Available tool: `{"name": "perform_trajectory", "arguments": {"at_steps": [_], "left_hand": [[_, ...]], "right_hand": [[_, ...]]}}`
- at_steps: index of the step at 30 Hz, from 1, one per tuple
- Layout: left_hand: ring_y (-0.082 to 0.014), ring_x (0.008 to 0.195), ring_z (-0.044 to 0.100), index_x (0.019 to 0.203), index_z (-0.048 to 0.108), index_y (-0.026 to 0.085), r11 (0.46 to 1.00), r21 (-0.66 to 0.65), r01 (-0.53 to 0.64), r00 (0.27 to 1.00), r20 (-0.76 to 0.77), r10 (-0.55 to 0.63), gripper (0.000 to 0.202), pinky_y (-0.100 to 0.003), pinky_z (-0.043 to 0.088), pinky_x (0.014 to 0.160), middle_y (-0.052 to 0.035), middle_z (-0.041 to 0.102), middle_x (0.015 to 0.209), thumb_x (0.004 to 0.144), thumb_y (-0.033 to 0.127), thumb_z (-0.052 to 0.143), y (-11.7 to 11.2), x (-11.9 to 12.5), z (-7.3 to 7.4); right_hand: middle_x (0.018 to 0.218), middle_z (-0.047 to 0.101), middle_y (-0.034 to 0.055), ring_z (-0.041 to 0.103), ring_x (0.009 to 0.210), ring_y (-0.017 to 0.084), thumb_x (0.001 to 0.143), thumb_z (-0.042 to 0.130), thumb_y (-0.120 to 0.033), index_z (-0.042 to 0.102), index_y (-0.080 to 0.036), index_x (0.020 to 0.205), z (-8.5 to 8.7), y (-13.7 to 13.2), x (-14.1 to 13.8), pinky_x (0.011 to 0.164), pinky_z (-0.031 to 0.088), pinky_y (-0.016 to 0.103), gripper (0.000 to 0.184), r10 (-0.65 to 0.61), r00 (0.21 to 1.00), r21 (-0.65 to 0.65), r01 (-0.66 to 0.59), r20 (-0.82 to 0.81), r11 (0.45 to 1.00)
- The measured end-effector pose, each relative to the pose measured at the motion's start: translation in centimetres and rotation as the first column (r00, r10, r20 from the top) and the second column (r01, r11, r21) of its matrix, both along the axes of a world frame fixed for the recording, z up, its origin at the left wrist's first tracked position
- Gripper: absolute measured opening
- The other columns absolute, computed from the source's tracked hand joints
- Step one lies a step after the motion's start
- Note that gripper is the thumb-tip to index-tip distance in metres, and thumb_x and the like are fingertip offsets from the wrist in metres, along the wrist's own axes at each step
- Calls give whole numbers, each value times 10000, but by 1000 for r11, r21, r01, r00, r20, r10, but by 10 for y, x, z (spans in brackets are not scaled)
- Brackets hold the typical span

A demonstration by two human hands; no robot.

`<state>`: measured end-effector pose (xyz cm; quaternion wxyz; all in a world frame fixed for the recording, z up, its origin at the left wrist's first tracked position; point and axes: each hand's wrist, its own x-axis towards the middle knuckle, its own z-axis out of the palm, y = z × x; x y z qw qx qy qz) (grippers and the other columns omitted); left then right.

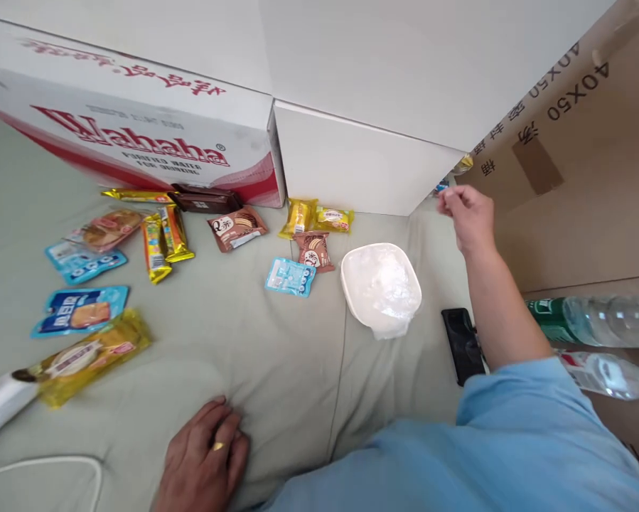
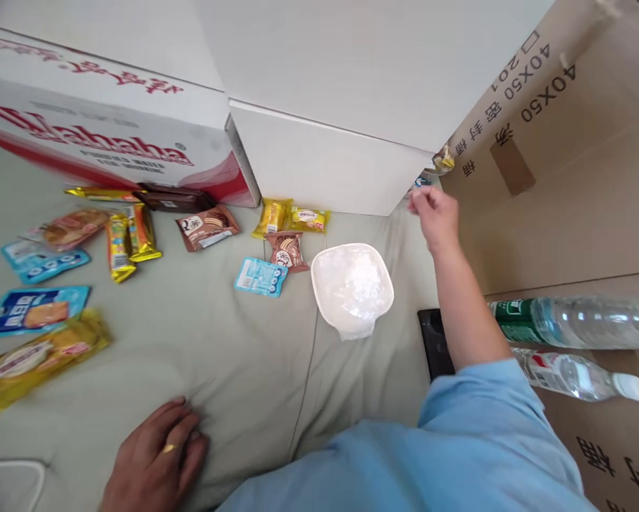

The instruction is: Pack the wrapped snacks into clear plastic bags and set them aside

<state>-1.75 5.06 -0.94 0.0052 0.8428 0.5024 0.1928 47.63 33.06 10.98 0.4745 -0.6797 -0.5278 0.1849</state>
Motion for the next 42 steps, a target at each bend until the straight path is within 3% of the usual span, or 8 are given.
{"name": "perform_trajectory", "arguments": {"at_steps": [4,7,14,18,22,28,32,42], "left_hand": [[-323,1112,646,1021,620,166,1000,8,-10,1000,22,10,113,-475,534,919,-147,648,1078,933,146,551,-1,2,-2],[-311,1140,628,1001,628,169,1000,7,-25,999,47,25,114,-458,525,933,-140,647,1087,932,143,540,-3,3,-4],[-297,1137,612,957,644,173,996,-70,-46,974,218,61,140,-458,521,951,-144,649,1111,920,146,512,-4,4,-7],[-276,1129,627,950,648,199,990,-129,-61,918,383,107,145,-446,529,967,-116,668,1086,923,185,506,-3,3,-11],[-255,1088,645,975,644,203,980,-178,-87,865,475,163,149,-418,537,959,-100,672,1068,940,232,501,-3,-1,-13],[-212,982,656,982,649,205,968,-224,-110,747,625,229,156,-377,543,912,-72,647,1026,972,248,500,-16,-3,5],[-154,845,626,1021,655,212,969,-242,58,633,759,151,143,-312,542,799,-50,622,1009,1000,275,528,-31,14,30],[-127,713,596,908,706,192,901,-388,195,560,798,222,118,-277,487,691,-30,660,870,949,227,601,-35,33,19]], "right_hand": [[980,726,43,672,986,236,746,869,-389,768,-256,911,14,-102,-54,963,528,414,234,489,872,-284,-462,28,840],[950,749,46,659,1026,279,705,879,-323,781,-276,816,0,-143,-70,1021,486,471,156,609,768,-465,-473,200,749],[1148,728,80,598,1130,283,851,703,-418,810,-278,878,-4,-173,-71,1015,483,483,178,168,905,-135,-124,391,983],[1023,721,77,629,907,233,904,627,-481,802,-254,991,3,-196,-93,841,539,398,300,-107,940,81,85,324,993],[846,728,44,616,726,206,849,664,-424,777,-230,866,-3,-205,-107,827,528,389,225,-113,925,-11,126,362,992],[699,621,-28,564,605,136,758,764,-446,672,-248,854,-1,-235,-136,583,486,271,239,-208,927,182,273,-312,945],[640,557,-55,477,499,73,639,887,-420,671,-235,849,-17,-283,-203,427,359,177,353,-17,668,-113,-100,-744,988],[675,562,-30,499,574,97,725,861,-545,689,-215,885,-66,-324,-295,468,408,191,405,17,537,-295,-489,-844,821]]}}
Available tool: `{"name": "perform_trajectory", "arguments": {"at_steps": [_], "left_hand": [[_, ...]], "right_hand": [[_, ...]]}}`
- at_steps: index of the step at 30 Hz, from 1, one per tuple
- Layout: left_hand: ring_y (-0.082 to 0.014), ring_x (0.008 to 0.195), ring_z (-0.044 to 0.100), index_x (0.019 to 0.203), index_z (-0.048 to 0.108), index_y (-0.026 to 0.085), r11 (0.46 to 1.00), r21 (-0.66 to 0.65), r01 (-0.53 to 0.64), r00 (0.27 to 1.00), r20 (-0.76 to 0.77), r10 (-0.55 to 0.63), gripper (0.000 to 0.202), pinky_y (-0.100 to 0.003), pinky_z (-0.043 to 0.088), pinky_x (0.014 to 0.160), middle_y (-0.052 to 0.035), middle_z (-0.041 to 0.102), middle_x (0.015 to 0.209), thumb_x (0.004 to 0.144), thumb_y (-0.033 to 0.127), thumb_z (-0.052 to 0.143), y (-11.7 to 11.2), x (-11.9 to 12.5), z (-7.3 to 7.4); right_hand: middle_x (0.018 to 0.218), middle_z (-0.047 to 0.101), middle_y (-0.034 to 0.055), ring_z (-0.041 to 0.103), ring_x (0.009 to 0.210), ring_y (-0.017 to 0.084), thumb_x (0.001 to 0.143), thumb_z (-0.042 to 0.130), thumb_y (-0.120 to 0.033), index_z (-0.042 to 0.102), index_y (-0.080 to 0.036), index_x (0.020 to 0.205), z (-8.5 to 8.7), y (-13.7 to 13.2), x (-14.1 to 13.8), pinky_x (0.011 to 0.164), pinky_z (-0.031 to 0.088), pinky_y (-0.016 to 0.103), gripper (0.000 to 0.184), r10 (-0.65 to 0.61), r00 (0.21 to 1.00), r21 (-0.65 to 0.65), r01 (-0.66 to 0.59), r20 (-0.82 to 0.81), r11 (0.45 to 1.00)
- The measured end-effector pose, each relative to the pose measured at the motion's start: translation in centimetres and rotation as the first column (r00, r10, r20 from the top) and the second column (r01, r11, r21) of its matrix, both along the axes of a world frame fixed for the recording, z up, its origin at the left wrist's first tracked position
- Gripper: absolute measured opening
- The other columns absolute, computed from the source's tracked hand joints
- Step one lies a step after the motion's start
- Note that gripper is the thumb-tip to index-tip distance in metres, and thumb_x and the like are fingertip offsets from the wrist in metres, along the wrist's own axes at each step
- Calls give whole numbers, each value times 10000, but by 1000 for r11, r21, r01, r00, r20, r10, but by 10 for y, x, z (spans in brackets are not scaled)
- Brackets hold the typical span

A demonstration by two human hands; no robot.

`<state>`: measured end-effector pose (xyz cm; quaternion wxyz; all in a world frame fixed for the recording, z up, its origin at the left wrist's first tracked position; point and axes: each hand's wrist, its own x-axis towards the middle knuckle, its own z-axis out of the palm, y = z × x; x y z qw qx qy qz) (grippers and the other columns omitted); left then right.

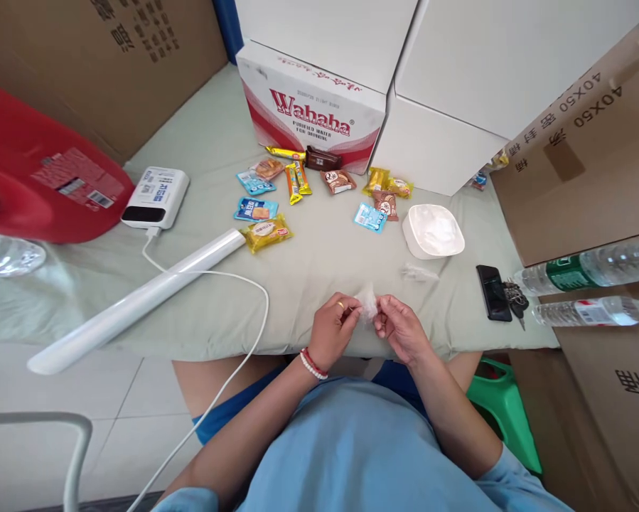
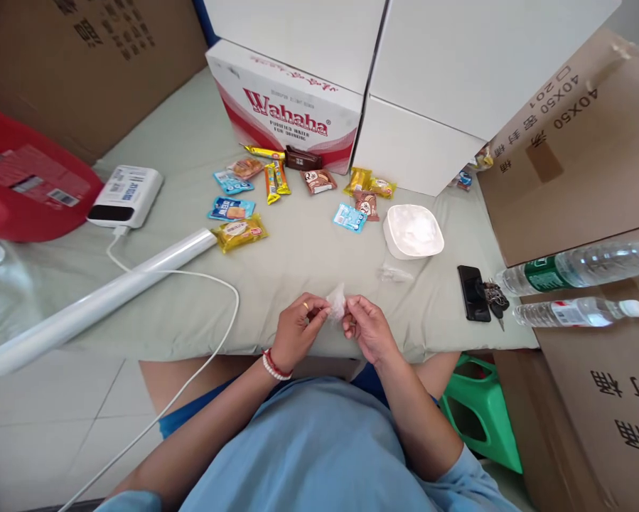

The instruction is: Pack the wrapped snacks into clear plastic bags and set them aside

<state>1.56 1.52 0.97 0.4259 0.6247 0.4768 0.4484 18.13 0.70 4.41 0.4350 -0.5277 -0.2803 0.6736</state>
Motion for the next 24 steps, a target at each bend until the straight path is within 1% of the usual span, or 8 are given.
{"name": "perform_trajectory", "arguments": {"at_steps": [3,6,10,12,15,19,21,24], "left_hand": [[-129,708,584,888,700,190,995,-85,-58,996,63,64,129,-275,466,686,-22,657,854,935,271,612,2,-7,-4],[-138,708,572,898,683,193,975,-215,-52,982,168,90,164,-276,455,685,-13,642,821,931,337,611,6,-17,-2],[-174,876,599,832,676,197,969,-244,-22,966,243,83,173,-291,460,784,-47,658,965,870,365,677,13,-37,3],[-188,952,594,801,658,197,966,-258,36,948,313,48,188,-294,454,823,-60,662,1040,850,374,696,16,-44,5],[-146,762,543,832,606,203,919,-368,140,904,427,33,242,-265,426,703,-11,619,842,862,430,687,17,-48,5],[-108,612,431,828,565,204,880,-437,186,907,420,17,288,-237,352,584,45,504,698,838,456,704,17,-48,0],[-108,611,434,819,561,203,889,-434,145,923,383,37,268,-238,355,582,43,508,700,847,440,684,15,-48,-1],[-123,660,484,849,580,207,938,-340,-69,953,256,163,195,-250,396,630,25,552,749,886,387,646,8,-47,0]], "right_hand": [[830,643,-3,565,737,133,704,892,-498,711,-242,1032,-3,-1,-7,620,478,235,454,86,983,136,-109,163,985],[778,628,-12,513,703,124,719,880,-469,715,-217,905,-4,1,-9,632,421,240,354,98,939,169,-160,330,973],[862,653,5,495,710,125,788,814,-485,706,-215,872,2,6,0,642,393,254,302,67,918,186,-151,392,971],[832,639,2,466,676,117,789,811,-490,695,-213,853,7,7,5,608,362,249,308,60,922,194,-144,383,970],[650,519,-39,359,570,99,774,813,-519,675,-210,827,10,8,7,533,267,244,343,38,932,155,-100,360,983],[642,499,-41,352,569,98,742,825,-539,675,-204,820,5,8,9,529,261,247,374,-24,922,156,-39,386,987],[695,546,-32,386,591,104,733,834,-529,683,-216,888,1,8,11,540,297,247,380,-124,897,203,39,424,978],[741,584,-18,394,587,104,775,789,-579,663,-226,898,0,6,9,519,319,243,394,-266,855,269,156,445,950]]}}
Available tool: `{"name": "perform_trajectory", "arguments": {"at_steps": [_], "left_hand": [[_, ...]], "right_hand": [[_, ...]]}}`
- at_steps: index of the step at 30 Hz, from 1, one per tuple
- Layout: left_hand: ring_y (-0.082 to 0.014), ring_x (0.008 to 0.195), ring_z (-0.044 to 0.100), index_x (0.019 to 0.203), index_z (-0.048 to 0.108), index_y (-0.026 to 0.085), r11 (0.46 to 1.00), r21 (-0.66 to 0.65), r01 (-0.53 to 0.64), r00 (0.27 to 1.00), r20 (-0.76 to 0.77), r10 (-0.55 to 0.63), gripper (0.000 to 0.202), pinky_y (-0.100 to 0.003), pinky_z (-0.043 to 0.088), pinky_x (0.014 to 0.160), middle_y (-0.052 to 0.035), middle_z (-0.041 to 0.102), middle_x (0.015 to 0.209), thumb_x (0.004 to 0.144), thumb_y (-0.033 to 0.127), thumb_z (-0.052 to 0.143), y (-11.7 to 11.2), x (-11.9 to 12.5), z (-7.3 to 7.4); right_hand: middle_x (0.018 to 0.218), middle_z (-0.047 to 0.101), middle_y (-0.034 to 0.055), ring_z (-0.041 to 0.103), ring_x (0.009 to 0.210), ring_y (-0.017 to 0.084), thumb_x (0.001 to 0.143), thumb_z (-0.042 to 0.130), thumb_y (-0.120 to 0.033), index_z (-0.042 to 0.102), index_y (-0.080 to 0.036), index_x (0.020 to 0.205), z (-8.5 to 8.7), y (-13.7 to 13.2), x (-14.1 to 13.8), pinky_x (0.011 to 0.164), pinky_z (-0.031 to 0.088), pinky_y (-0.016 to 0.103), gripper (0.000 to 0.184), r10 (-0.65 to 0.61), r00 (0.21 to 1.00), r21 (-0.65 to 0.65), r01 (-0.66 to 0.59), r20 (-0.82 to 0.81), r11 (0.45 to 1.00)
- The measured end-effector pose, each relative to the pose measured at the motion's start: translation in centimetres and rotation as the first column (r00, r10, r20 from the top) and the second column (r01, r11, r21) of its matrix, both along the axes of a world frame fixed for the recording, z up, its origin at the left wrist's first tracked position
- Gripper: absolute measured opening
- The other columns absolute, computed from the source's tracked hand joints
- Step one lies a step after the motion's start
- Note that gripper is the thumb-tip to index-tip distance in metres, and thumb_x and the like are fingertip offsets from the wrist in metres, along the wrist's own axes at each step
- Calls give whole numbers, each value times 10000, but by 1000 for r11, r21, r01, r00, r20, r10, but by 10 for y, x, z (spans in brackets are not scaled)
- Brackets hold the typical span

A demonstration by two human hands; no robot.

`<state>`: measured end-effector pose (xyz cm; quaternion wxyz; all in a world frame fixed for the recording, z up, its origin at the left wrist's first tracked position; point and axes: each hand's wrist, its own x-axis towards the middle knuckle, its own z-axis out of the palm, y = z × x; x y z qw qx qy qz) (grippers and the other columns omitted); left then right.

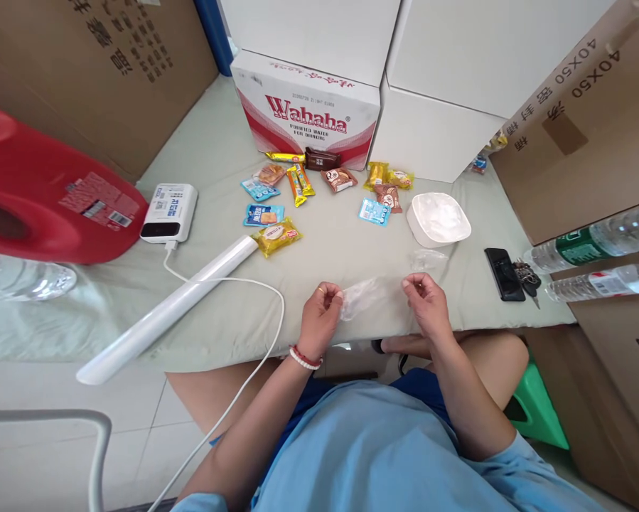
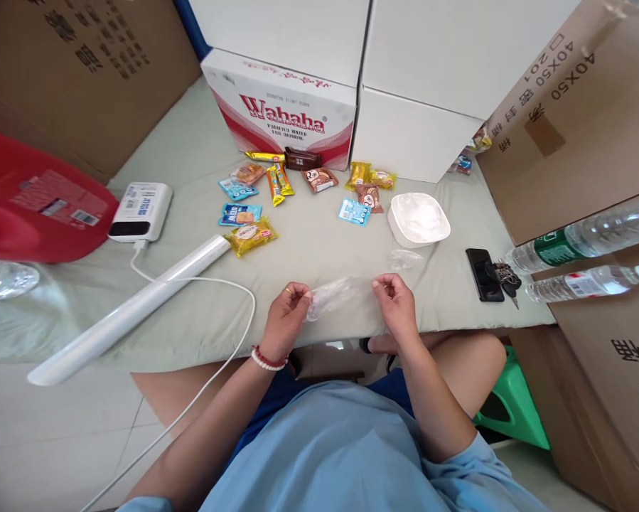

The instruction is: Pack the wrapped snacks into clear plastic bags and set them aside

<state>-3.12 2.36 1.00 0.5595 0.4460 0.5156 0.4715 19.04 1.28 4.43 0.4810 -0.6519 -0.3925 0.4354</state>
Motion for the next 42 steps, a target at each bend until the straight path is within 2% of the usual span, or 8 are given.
{"name": "perform_trajectory", "arguments": {"at_steps": [6,15,18,21,26,32,36,42], "left_hand": [[-161,846,582,888,662,215,950,313,13,987,-155,38,129,-289,465,792,-29,627,897,942,325,622,-21,11,5],[-137,767,577,905,579,214,926,-89,-366,922,102,374,314,-274,496,716,6,595,869,791,447,757,-20,0,-15],[-138,777,564,912,603,219,910,68,-409,902,-121,415,264,-265,469,705,2,597,872,868,459,705,-25,1,-3],[-147,681,534,800,596,218,987,75,-139,964,-219,152,359,-290,451,674,10,562,727,971,529,543,-25,9,13],[-192,810,618,989,643,202,993,113,-26,941,-332,62,334,-386,506,837,-59,646,994,843,499,689,-4,31,14],[-166,761,616,793,647,207,996,-39,-76,996,-51,74,112,-331,508,763,-15,644,815,797,318,661,2,34,-5],[-129,718,600,807,598,204,963,-196,-187,944,235,232,195,-278,507,722,13,649,778,765,361,706,-4,22,-7],[-164,865,641,825,637,211,987,123,-101,986,-120,115,22,-299,532,804,-28,677,911,818,232,643,-19,23,6]], "right_hand": [[831,668,24,555,725,154,684,851,-601,692,-227,993,-3,-12,-26,530,440,236,510,203,943,-151,-248,-264,957],[688,565,-35,426,566,82,622,921,-475,693,-201,803,-13,-18,-10,522,374,227,400,103,920,-86,-146,-379,986],[721,590,-28,435,574,93,694,874,-481,687,-214,815,-15,-21,-10,535,381,242,348,80,958,0,-83,-274,997],[772,638,-9,515,647,128,808,796,-452,693,-228,854,-15,-22,-14,616,436,270,251,96,993,111,-88,-64,990],[871,678,38,605,779,188,942,662,-349,734,-262,907,-12,-23,-19,728,499,337,119,307,906,252,-382,290,889],[979,686,80,612,929,253,930,647,-295,770,-306,944,-11,-29,-14,847,514,440,124,392,756,253,-577,524,777],[1086,664,87,606,942,234,948,651,-410,722,-290,1046,-20,-34,-9,821,531,402,171,392,875,155,-445,285,882],[1366,594,87,567,1200,231,912,688,-559,591,-315,1322,-17,-30,-7,981,524,389,487,313,931,109,-297,-186,949]]}}
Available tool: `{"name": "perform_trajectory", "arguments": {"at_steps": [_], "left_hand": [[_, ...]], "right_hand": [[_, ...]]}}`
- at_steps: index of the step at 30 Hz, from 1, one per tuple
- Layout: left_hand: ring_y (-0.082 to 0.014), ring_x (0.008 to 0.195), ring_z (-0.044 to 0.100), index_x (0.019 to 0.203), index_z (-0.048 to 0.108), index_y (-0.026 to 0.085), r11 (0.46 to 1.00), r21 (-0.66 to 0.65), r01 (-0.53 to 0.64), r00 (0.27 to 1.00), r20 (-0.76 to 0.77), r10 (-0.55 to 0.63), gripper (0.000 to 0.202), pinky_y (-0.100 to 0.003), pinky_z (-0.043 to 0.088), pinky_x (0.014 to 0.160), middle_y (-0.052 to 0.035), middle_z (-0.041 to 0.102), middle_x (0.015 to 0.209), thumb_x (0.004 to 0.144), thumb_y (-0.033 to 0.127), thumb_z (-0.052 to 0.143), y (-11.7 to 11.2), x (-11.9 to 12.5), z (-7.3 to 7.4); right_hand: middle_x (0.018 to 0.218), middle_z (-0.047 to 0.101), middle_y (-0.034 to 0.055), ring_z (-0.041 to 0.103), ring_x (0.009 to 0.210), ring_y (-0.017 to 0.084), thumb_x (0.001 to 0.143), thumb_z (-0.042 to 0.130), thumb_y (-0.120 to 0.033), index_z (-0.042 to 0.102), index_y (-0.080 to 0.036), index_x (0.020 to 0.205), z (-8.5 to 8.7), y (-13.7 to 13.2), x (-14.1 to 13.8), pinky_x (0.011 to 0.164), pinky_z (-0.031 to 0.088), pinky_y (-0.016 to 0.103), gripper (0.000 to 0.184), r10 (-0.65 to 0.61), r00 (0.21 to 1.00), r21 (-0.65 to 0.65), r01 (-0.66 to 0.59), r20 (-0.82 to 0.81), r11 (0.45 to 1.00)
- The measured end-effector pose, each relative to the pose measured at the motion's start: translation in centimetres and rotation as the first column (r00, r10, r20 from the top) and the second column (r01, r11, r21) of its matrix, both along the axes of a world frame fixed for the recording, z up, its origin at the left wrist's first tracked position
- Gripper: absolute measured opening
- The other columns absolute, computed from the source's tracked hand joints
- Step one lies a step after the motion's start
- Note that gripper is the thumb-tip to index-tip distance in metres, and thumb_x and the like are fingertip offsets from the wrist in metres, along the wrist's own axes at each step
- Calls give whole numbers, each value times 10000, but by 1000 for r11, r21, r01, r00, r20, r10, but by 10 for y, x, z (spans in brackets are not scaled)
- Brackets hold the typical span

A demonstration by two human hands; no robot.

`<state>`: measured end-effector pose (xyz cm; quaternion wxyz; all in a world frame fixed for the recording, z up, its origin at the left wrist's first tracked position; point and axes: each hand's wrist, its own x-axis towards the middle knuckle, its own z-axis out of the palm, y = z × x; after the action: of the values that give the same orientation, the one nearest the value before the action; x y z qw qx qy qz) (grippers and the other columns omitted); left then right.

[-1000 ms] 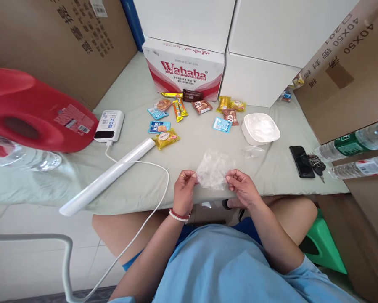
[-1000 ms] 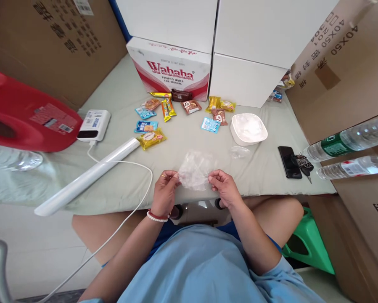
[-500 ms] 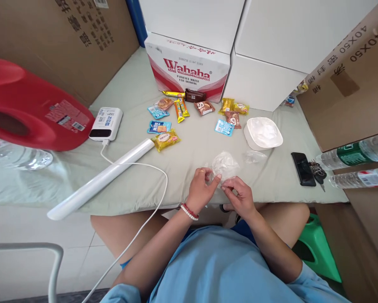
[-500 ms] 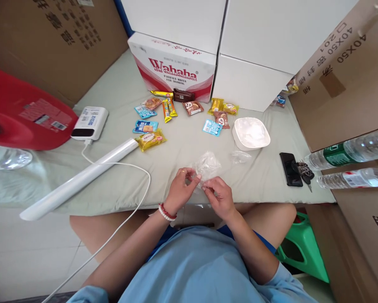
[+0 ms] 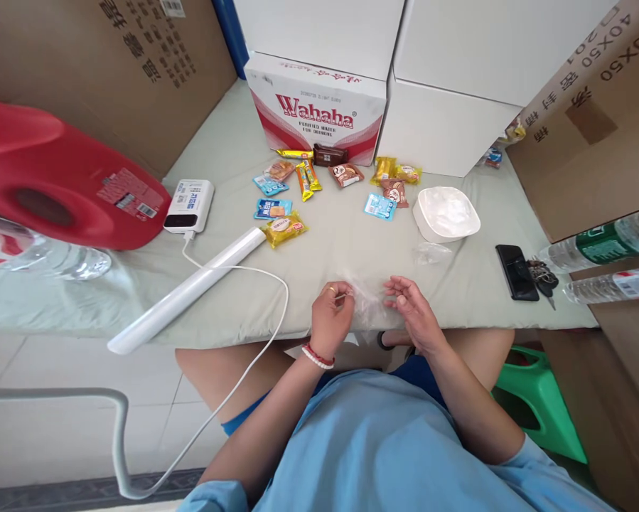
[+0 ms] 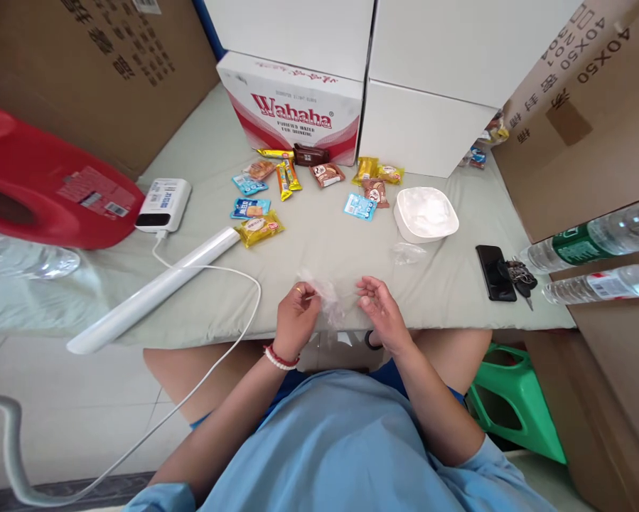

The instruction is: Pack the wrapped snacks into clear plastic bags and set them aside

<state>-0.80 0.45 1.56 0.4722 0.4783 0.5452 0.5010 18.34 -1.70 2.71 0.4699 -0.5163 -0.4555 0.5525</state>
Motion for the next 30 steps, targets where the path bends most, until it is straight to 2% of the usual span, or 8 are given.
{"name": "perform_trajectory", "arguments": {"at_steps": [5,10,13,16,20,24,27,30], "left_hand": [[-200,1001,654,826,671,213,985,106,134,985,-124,-120,59,-340,555,863,-76,665,1083,813,181,623,-6,11,4],[-167,836,626,834,643,205,996,-85,-14,997,68,20,79,-299,536,769,-32,651,901,844,283,629,3,-1,-7],[-186,870,624,846,643,214,998,22,-54,991,-124,57,48,-325,535,806,-46,624,951,846,257,621,2,-4,-7],[-247,1014,619,855,656,225,970,231,71,907,-420,33,55,-397,511,927,-93,635,1070,813,190,653,-3,3,0],[-284,1082,605,828,647,226,925,313,214,814,-581,9,87,-446,479,970,-120,663,1134,810,142,664,-6,12,7],[-225,1002,625,906,674,229,958,267,101,918,-396,14,66,-381,512,908,-84,648,1042,880,209,617,-2,5,9],[-178,908,633,913,659,222,999,51,-2,996,-90,7,110,-312,524,820,-43,650,947,900,329,635,4,-3,7],[-138,800,635,887,585,218,979,-199,-48,953,285,105,235,-283,527,763,0,641,847,832,409,711,8,-9,3]], "right_hand": [[927,662,31,596,861,182,787,818,-504,722,-235,913,13,12,-8,797,503,313,312,76,991,-2,-77,109,997],[730,564,-21,461,639,119,715,847,-554,653,-222,793,7,19,5,611,419,258,392,-170,985,-162,163,-31,973],[892,632,21,546,762,141,762,795,-631,648,-235,850,9,14,10,659,475,256,432,-144,979,-218,111,-145,970],[1129,668,64,609,1006,198,817,717,-695,672,-275,1068,19,10,2,820,533,311,491,-26,982,-178,-9,-189,984],[881,656,13,594,855,176,734,829,-619,668,-237,906,27,16,-6,772,495,286,448,-13,998,-131,5,-58,991],[681,525,-42,461,635,111,673,882,-550,567,-216,719,23,25,6,612,417,248,462,-165,982,-192,145,-96,971],[698,553,-37,466,621,102,615,926,-509,595,-214,751,18,24,20,566,398,232,464,-179,968,-291,123,-173,949],[667,535,-44,454,598,92,607,937,-495,616,-209,758,14,19,28,533,376,221,456,-179,966,-336,109,-185,936]]}}
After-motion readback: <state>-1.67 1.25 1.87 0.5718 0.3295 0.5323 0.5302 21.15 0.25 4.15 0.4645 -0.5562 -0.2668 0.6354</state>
